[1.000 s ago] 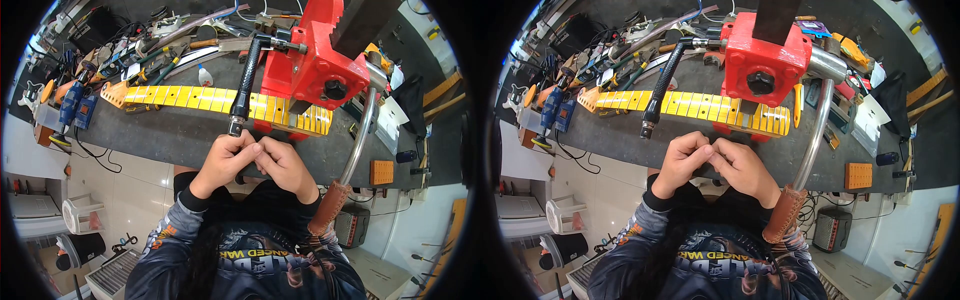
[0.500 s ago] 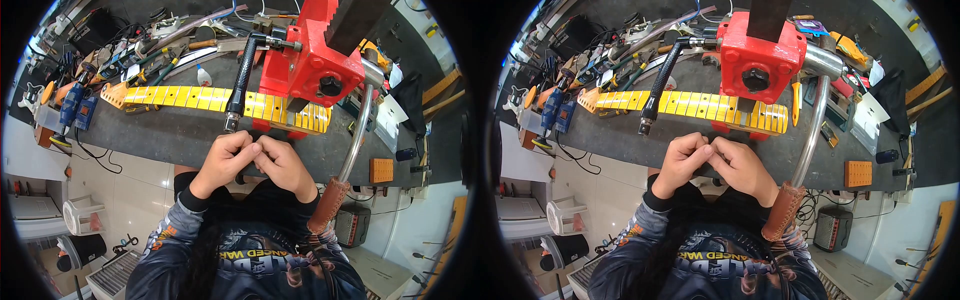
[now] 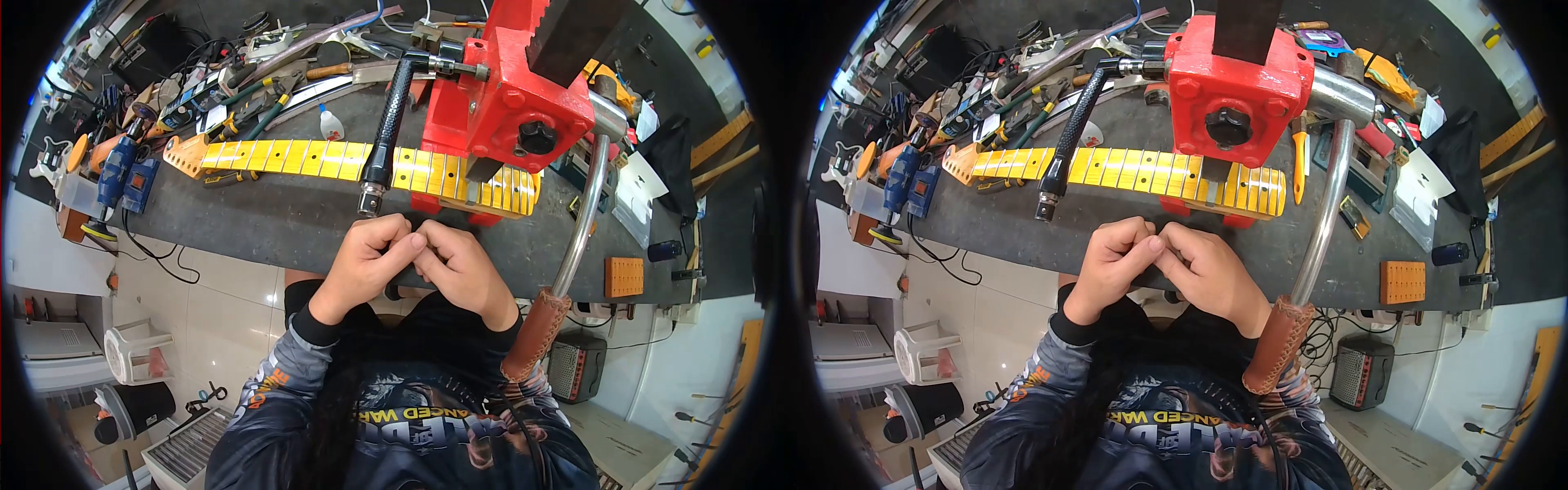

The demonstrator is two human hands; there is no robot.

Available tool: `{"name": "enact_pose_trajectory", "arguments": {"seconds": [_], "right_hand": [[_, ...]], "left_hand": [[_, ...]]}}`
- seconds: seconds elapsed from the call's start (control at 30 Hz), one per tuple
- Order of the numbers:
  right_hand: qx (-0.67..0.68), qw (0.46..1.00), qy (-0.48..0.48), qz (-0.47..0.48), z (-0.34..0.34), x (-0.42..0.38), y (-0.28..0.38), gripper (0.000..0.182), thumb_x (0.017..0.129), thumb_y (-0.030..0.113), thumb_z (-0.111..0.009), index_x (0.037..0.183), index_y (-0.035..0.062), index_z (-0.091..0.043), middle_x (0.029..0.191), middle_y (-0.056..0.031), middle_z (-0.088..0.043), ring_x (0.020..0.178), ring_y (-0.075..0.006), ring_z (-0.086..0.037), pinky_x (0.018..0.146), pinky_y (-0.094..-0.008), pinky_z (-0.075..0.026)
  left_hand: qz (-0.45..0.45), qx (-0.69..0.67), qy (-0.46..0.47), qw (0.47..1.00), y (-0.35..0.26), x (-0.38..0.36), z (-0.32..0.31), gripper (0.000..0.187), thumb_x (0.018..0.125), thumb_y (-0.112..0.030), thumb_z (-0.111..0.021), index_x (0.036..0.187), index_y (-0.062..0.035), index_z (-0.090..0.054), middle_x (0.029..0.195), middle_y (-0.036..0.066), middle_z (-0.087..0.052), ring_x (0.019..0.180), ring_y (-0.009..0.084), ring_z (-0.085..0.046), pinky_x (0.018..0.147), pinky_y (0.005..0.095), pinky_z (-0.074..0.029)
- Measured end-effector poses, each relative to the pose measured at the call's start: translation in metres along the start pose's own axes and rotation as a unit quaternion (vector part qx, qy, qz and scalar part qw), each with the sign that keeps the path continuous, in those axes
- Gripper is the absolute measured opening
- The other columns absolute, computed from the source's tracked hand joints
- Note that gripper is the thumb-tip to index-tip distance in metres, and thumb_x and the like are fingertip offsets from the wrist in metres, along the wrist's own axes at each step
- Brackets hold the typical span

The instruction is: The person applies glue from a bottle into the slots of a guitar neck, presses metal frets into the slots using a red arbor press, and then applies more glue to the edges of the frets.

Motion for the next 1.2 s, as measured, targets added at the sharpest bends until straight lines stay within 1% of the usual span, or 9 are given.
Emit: {"name": "enact_pose_trajectory", "arguments": {"seconds": [0.43,0.63,0.77,0.8,0.9,0.93,0.97,1.07,1.2], "right_hand": [[0.002,1.000,0.003,-0.008,0.002,-0.002,0.003,0.025,0.112,0.020,-0.065,0.097,0.0011,-0.058,0.083,-0.0118,-0.066,0.073,-0.0261,-0.064,0.069,-0.0403,-0.050],[0.194,0.980,0.005,-0.050,0.018,-0.055,-0.003,0.027,0.117,0.024,-0.057,0.100,0.0028,-0.061,0.079,-0.0056,-0.063,0.067,-0.0136,-0.059,0.065,-0.0296,-0.050],[0.379,0.913,-0.140,-0.062,0.030,-0.097,0.020,0.038,0.117,0.038,-0.054,0.113,0.0014,-0.061,0.080,-0.0099,-0.060,0.067,-0.0182,-0.062,0.059,-0.0322,-0.053],[0.481,0.846,-0.223,-0.065,0.034,-0.108,0.036,0.045,0.116,0.045,-0.055,0.122,0.0005,-0.060,0.085,-0.0119,-0.061,0.067,-0.0199,-0.063,0.057,-0.0332,-0.054],[0.445,0.864,-0.232,0.027,0.029,-0.114,0.082,0.063,0.112,0.049,-0.063,0.151,0.0031,-0.045,0.111,-0.0156,-0.065,0.078,-0.0201,-0.069,0.061,-0.0336,-0.058],[0.422,0.876,-0.233,-0.005,0.031,-0.118,0.081,0.076,0.108,0.035,-0.074,0.164,0.0060,-0.030,0.126,-0.0175,-0.059,0.079,-0.0186,-0.068,0.062,-0.0319,-0.058],[0.421,0.875,-0.240,-0.004,0.031,-0.120,0.084,0.076,0.108,0.035,-0.074,0.164,0.0060,-0.030,0.126,-0.0175,-0.059,0.079,-0.0186,-0.068,0.062,-0.0319,-0.058],[0.236,0.916,-0.321,-0.044,0.035,-0.120,0.100,0.085,0.097,-0.005,-0.076,0.166,0.0044,-0.028,0.129,-0.0155,-0.056,0.080,-0.0116,-0.062,0.065,-0.0268,-0.055],[0.042,0.927,-0.373,-0.008,0.039,-0.109,0.104,0.088,0.097,-0.007,-0.075,0.168,0.0039,-0.024,0.132,-0.0155,-0.054,0.081,-0.0099,-0.060,0.063,-0.0246,-0.051]], "left_hand": [[0.004,-0.008,0.007,1.000,-0.002,-0.001,0.000,0.038,0.106,-0.006,-0.069,0.074,-0.0015,-0.049,0.072,0.002,-0.054,0.066,0.0106,-0.042,0.060,0.0317,-0.034],[-0.305,0.191,-0.088,0.929,-0.058,-0.004,0.022,0.021,0.083,0.000,-0.084,0.093,-0.0053,-0.066,0.078,0.010,-0.062,0.065,0.0269,-0.058,0.064,0.0392,-0.047],[-0.433,0.269,-0.147,0.847,-0.083,0.010,0.041,0.069,0.092,-0.020,-0.089,0.146,-0.0092,-0.047,0.137,0.023,-0.058,0.110,0.0343,-0.066,0.098,0.0466,-0.055],[-0.502,0.249,-0.176,0.810,-0.096,0.026,0.038,0.073,0.095,-0.028,-0.088,0.151,-0.0088,-0.045,0.142,0.026,-0.056,0.123,0.0419,-0.066,0.107,0.0540,-0.055],[-0.543,0.298,-0.206,0.758,-0.113,0.046,0.037,0.067,0.105,-0.060,-0.068,0.146,-0.0080,-0.055,0.144,0.025,-0.060,0.131,0.0478,-0.065,0.111,0.0582,-0.054],[-0.522,0.322,-0.151,0.775,-0.126,0.049,0.038,0.067,0.106,-0.064,-0.063,0.142,-0.0075,-0.058,0.138,0.023,-0.065,0.131,0.0478,-0.066,0.111,0.0582,-0.055],[-0.500,0.344,-0.096,0.789,-0.134,0.052,0.036,0.069,0.108,-0.069,-0.057,0.139,-0.0071,-0.061,0.131,0.022,-0.070,0.131,0.0479,-0.066,0.110,0.0583,-0.055],[-0.490,0.281,-0.108,0.818,-0.137,0.055,0.029,0.066,0.111,-0.069,-0.047,0.126,-0.0065,-0.063,0.119,0.022,-0.073,0.127,0.0485,-0.068,0.109,0.0589,-0.055],[-0.469,0.218,-0.103,0.850,-0.137,0.054,0.019,0.051,0.116,-0.054,-0.044,0.110,-0.0066,-0.062,0.114,0.021,-0.070,0.123,0.0478,-0.068,0.102,0.0597,-0.058]]}}
Point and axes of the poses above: each hand's wrist, its own x-axis towards the middle knuckle, its own z-axis out of the back of the hand, y = z × x, the point moved 4 cm from there along x, towards the middle knuckle
